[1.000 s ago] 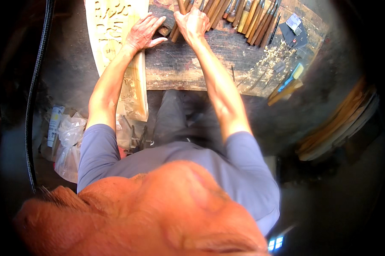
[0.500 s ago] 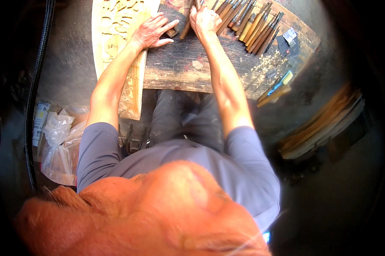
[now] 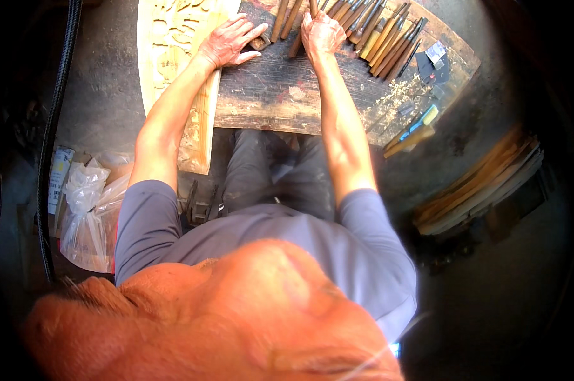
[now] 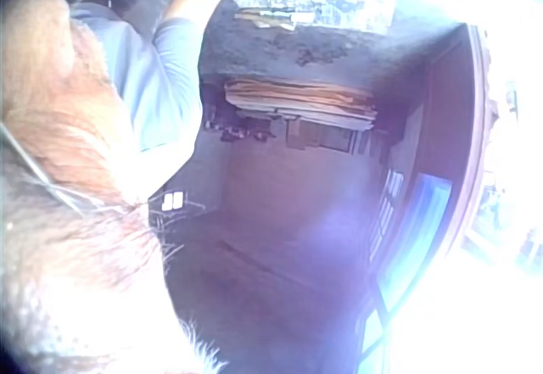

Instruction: The person carves a decorative design into a wooden panel using various chisels and a mallet. They sweep wood dust off the workpiece with a small broom and later clean the carvings with a blue brush.

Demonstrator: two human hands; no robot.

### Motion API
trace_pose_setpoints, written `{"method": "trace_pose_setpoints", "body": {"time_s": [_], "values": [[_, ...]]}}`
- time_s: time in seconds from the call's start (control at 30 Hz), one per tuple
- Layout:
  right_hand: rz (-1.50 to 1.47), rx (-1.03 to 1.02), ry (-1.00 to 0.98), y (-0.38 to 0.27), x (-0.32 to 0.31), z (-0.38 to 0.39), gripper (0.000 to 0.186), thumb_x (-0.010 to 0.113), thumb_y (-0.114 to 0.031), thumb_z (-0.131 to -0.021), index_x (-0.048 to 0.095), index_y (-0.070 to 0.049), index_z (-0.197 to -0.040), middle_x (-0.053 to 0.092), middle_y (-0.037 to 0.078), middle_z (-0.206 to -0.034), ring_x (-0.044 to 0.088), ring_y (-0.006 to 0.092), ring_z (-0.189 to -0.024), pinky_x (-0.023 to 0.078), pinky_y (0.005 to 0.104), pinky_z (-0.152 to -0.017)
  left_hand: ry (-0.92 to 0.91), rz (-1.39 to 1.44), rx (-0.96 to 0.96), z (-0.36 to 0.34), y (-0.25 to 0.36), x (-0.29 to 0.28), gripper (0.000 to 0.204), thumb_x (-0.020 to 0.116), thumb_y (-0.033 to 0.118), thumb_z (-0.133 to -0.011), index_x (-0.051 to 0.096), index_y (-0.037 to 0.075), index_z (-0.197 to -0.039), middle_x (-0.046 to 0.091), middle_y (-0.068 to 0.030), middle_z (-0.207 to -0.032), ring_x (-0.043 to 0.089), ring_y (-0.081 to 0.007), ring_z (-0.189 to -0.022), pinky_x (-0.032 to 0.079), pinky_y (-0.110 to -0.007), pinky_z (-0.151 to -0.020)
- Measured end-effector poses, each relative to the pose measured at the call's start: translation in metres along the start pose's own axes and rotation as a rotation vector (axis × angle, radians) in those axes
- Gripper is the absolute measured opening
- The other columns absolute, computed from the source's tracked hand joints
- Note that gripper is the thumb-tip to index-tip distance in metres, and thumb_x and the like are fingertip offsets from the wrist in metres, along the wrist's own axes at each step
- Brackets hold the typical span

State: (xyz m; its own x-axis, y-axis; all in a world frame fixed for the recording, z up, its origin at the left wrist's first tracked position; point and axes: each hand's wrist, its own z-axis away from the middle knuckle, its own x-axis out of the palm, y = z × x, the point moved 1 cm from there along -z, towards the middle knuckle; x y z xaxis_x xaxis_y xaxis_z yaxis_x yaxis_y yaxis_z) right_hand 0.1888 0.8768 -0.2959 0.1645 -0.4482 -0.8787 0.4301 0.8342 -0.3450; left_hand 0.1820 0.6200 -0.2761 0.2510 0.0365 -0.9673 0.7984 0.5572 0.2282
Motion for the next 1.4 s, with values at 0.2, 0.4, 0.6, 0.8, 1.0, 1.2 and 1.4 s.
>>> {"method": "trace_pose_setpoints", "body": {"time_s": [0.2,0.4,0.6,0.8,1.0,1.2,1.4], "values": [[-0.038,0.031,0.058,-0.002,-0.001,0.009,0.053,0.061,-0.054,-0.095,0.075,-0.005,-0.082,0.071,0.023,-0.074,0.071,0.0425,-0.076,0.055,0.0514,-0.074,-0.003,-0.008,-0.017,0.002,0.003,0.003,0.081,0.067,0.059,-0.088,0.047,0.013,-0.153,0.065,-0.0063,-0.118,0.059,-0.0236,-0.123,0.035,-0.038,-0.122],[0.054,0.013,0.06,0.016,0.008,0.046,0.059,0.058,-0.055,-0.098,0.072,-0.006,-0.068,0.067,0.021,-0.061,0.07,0.0398,-0.062,0.053,0.0523,-0.061,-0.001,0.001,-0.023,0.005,0.005,0.004,0.08,0.068,0.057,-0.088,0.049,0.012,-0.15,0.066,-0.0065,-0.119,0.06,-0.023,-0.122,0.034,-0.038,-0.122],[0.128,0.084,-0.122,0.013,0.008,0.041,0.064,0.052,-0.059,-0.098,0.08,-0.003,-0.087,0.074,0.027,-0.084,0.074,0.045,-0.086,0.056,0.0556,-0.081,-0.026,-0.016,-0.022,0.005,0.007,0.0,0.077,0.067,0.056,-0.09,0.05,0.011,-0.149,0.066,-0.0075,-0.12,0.06,-0.0227,-0.123,0.034,-0.038,-0.123],[0.217,0.106,-0.124,0.022,-0.016,0.049,0.074,0.05,-0.071,-0.095,0.08,-0.003,-0.089,0.075,0.026,-0.087,0.074,0.0434,-0.088,0.057,0.0533,-0.081,-0.007,-0.002,-0.003,-0.008,0.015,-0.014,0.069,0.066,0.054,-0.092,0.055,0.009,-0.143,0.067,-0.0093,-0.114,0.062,-0.025,-0.119,0.039,-0.038,-0.118],[0.015,0.135,-0.163,0.056,-0.059,0.122,0.058,0.059,-0.061,-0.094,0.077,-0.007,-0.084,0.072,0.021,-0.077,0.071,0.044,-0.081,0.055,0.0527,-0.075,0.024,-0.012,-0.057,-0.004,0.014,-0.039,0.066,0.068,0.05,-0.092,0.056,0.01,-0.143,0.066,-0.0063,-0.111,0.063,-0.0208,-0.112,0.04,-0.036,-0.118],[-0.051,0.506,-0.071,0.181,-0.079,0.214,0.036,0.065,-0.048,-0.092,0.078,-0.014,-0.097,0.076,0.015,-0.091,0.073,0.0362,-0.089,0.056,0.0469,-0.079,0.144,0.053,0.002,-0.01,0.005,-0.038,0.063,0.071,0.046,-0.091,0.058,0.011,-0.141,0.067,-0.0066,-0.112,0.064,-0.0225,-0.111,0.042,-0.037,-0.115],[0.264,0.818,0.148,0.306,-0.076,0.238,0.019,0.075,-0.028,-0.088,0.073,-0.015,-0.102,0.078,0.009,-0.087,0.075,0.031,-0.083,0.056,0.0433,-0.08,0.152,0.043,0.029,-0.017,0.001,-0.034,0.061,0.072,0.045,-0.091,0.059,0.012,-0.14,0.067,-0.0058,-0.111,0.064,-0.0219,-0.11,0.043,-0.037,-0.115]]}}
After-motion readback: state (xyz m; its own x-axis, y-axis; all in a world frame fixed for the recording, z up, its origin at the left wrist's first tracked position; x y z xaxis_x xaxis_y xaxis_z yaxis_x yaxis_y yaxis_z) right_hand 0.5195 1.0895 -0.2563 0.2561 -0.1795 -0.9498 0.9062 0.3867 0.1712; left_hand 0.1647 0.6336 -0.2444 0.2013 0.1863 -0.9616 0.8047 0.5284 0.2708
